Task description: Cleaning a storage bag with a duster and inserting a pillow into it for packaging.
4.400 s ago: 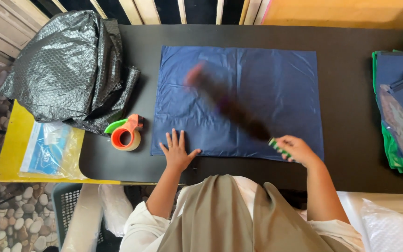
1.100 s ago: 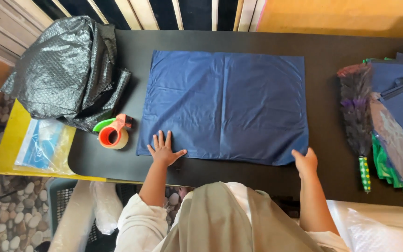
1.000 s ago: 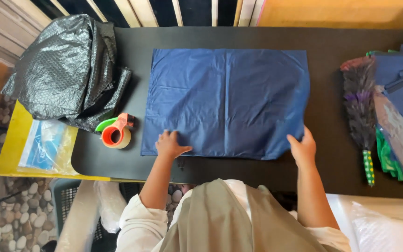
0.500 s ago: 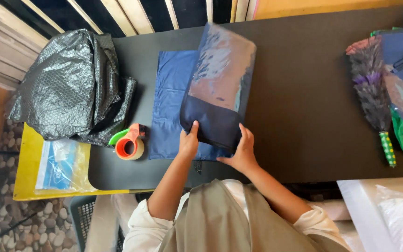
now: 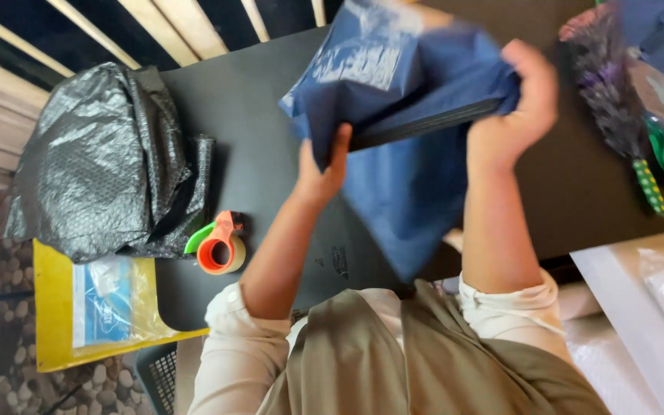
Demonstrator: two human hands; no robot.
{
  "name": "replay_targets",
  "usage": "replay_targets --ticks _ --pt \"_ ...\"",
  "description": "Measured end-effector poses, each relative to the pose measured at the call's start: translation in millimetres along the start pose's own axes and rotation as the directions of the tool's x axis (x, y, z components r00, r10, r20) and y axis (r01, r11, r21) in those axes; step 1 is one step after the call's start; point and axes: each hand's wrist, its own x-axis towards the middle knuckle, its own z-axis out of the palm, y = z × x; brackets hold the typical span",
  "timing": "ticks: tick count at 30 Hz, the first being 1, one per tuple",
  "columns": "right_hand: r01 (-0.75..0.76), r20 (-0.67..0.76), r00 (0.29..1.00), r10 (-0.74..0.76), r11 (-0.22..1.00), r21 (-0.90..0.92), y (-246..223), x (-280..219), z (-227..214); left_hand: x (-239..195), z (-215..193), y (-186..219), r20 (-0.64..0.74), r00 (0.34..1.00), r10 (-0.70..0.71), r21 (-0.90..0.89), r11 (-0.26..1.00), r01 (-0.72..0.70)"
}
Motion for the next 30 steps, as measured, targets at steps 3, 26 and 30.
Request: replay_targets --ticks 3,26,30 --pt "0.381 -0.117 0.919 -0.376 0.924 0.018 -60 24 -38 -21 -50 9 -0.043 0.998 0.044 0.183 0.982 -0.036" --pt "0.068 0.587 0.721 0.37 0.804 -0.59 180 -203 -148 -187 -118 -280 -0.487 0.811 -0.322 0.566 0.591 0.575" --pt "-0.209 0.56 0.693 0.454 0.869 -0.448 210 -206 -125 -181 -108 -262 -0.45 0.882 -0.139 0.734 0.505 0.454"
